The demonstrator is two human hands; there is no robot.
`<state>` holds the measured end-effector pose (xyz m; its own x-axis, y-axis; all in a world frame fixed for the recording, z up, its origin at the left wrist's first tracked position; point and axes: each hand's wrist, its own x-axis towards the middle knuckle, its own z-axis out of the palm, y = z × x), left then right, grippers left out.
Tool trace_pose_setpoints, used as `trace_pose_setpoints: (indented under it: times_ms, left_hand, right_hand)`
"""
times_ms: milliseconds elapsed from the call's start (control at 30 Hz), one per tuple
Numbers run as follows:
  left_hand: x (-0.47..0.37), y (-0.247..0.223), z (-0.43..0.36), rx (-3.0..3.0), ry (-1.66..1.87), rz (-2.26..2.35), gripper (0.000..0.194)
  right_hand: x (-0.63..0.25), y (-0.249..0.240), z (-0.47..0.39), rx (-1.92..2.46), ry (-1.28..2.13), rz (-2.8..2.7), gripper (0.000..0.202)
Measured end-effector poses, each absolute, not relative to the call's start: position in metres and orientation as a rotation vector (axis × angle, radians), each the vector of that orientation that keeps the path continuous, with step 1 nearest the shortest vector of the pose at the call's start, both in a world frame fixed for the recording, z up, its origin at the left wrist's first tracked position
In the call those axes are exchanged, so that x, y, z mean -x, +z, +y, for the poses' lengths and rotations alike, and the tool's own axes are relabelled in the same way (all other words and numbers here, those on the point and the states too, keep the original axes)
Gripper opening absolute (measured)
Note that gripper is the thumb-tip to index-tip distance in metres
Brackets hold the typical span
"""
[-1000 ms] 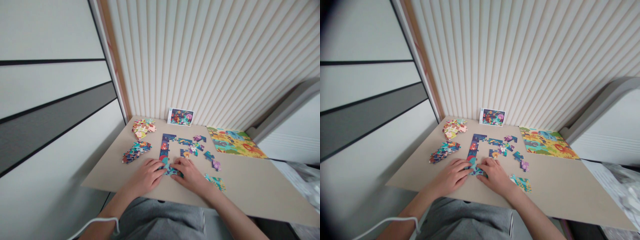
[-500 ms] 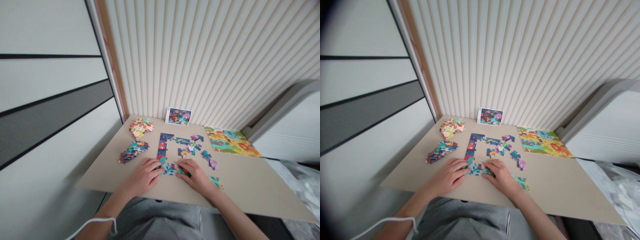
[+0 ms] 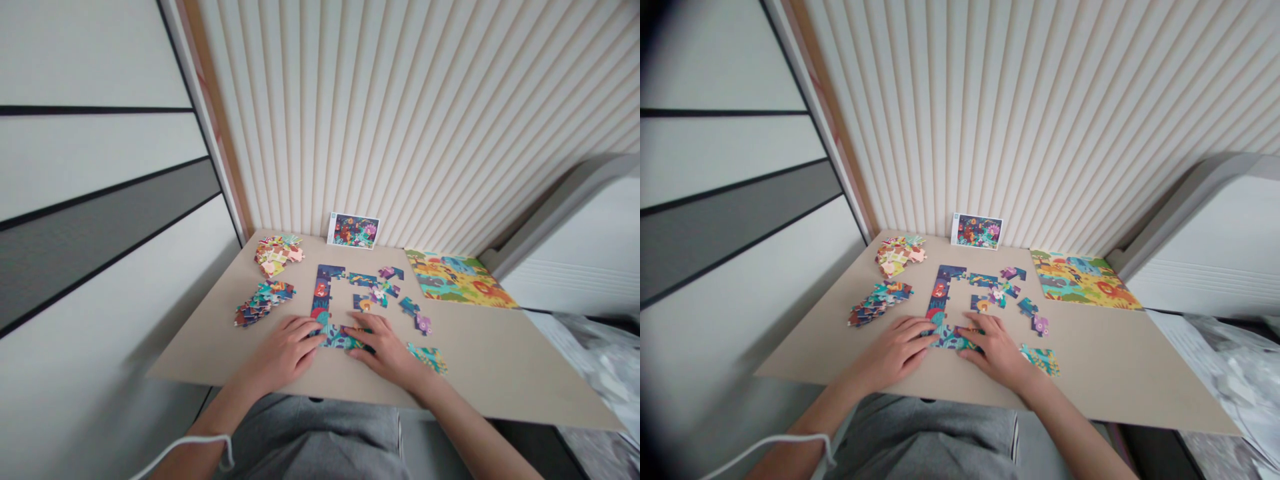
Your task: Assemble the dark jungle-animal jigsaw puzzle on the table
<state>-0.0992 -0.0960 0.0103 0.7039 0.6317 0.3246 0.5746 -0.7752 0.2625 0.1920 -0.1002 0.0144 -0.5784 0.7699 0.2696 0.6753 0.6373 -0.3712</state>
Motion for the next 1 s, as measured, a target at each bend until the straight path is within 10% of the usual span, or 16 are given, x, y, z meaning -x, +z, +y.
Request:
trace_pose_setpoints:
  times_ms: [1000]
  left_hand:
    - [0.108,-0.011,-0.09,-2.76,0.657,1.09,0.037]
  right_hand:
    - [-0.327,-0.01,-0.192,1.646,0.204,-2.1,0.038]
